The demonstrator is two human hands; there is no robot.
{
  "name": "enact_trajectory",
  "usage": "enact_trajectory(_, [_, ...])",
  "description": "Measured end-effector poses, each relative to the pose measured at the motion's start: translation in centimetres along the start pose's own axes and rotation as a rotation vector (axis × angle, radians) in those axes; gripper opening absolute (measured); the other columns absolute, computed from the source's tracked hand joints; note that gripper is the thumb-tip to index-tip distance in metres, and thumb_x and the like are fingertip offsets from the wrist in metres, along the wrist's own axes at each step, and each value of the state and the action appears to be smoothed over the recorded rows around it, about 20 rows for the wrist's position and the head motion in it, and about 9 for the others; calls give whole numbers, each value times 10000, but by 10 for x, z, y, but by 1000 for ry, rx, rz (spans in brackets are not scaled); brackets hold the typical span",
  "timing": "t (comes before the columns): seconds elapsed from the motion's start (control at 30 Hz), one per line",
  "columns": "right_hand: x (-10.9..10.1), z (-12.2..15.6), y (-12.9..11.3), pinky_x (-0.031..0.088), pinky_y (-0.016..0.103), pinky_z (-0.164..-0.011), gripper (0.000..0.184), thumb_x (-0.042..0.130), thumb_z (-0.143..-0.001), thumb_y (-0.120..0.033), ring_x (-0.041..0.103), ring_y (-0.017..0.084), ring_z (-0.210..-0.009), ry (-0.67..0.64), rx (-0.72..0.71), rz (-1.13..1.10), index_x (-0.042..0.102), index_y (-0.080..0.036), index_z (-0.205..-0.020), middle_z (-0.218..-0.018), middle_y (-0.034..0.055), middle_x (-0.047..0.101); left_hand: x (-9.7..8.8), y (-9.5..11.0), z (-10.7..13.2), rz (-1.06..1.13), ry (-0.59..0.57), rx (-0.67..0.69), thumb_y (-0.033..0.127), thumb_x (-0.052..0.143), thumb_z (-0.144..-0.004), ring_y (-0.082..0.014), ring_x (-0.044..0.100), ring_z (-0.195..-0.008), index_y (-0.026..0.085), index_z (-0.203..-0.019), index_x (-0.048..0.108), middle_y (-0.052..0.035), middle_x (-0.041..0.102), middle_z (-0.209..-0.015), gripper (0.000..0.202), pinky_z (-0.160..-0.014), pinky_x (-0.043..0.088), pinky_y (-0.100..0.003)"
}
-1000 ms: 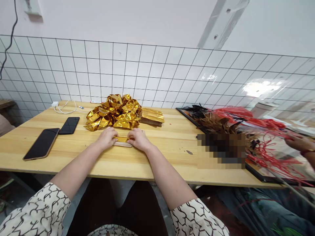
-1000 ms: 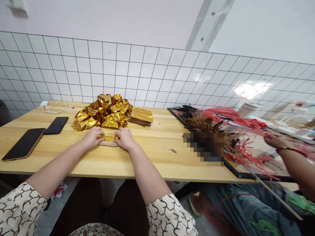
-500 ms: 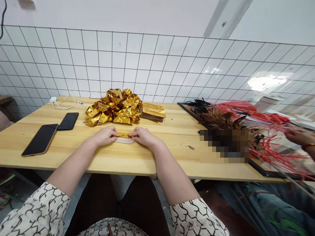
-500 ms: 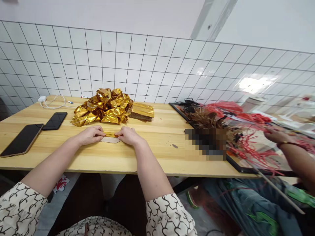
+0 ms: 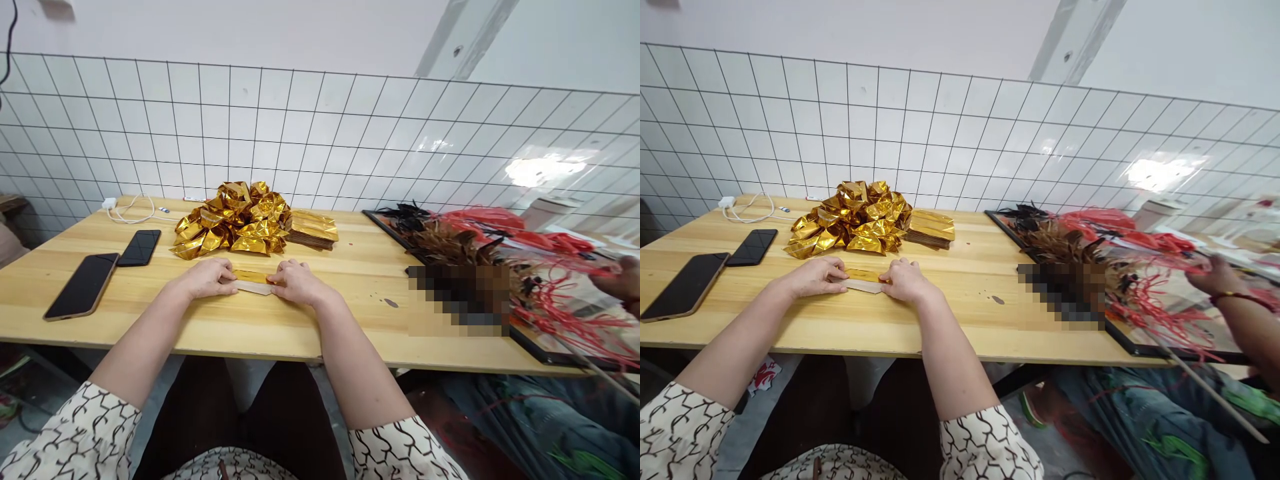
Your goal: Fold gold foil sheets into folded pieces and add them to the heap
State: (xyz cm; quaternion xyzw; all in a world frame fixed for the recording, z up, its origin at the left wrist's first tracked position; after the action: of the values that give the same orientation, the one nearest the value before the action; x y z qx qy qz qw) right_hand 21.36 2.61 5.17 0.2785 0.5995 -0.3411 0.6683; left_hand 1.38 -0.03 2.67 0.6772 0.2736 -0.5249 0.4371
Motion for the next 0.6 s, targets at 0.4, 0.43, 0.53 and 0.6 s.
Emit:
enact_trajectory(0.4, [8,29,-63,306,417,-956,369,444,-920,-370,481,270,-1079,73,-46,97,687,-112,-1024,-1088,164,638,6,9,-9,-120,69,-53,452,348,-922,-239,504,-1147,255,-1038,697,-44,629,-1212,418,-951,354,-388])
enact_trajectory(0.43, [11,29,-71,308,425,-961,377,439,-921,-373,482,276,-1083,84,-40,94,686,-110,-1030,-1089,172,639,6,9,-10,-116,62,-56,437,362,-918,-240,495,-1163,253,-1034,697,-42,623,-1225,399,-960,349,-391])
enact_trajectory(0.53, [17,27,-92,307,465,-975,382,440,-917,-367,485,304,-1102,122,-22,94,677,-102,-1059,-1085,193,644,7,8,-12,-120,34,-73,367,427,-887,-255,448,-1221,255,-1080,674,-40,584,-1290,333,-976,342,-418])
enact_trajectory(0.6, [18,24,-104,310,480,-979,384,464,-904,-364,490,317,-1105,139,-52,97,670,-88,-1072,-1095,203,640,8,6,-13,-128,15,-75,320,445,-867,-264,415,-1250,267,-1141,641,-38,558,-1326,342,-973,348,-439])
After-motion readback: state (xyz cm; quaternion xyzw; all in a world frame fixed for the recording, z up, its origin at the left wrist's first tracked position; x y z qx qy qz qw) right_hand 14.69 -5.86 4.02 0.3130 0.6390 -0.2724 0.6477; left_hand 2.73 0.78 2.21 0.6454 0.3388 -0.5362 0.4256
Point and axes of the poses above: each hand's wrist, its own z-axis away from the middle knuckle, its own x-axis out of the palm, y = z × x, the point moved 3 cm from there along -z, towards the middle knuckle
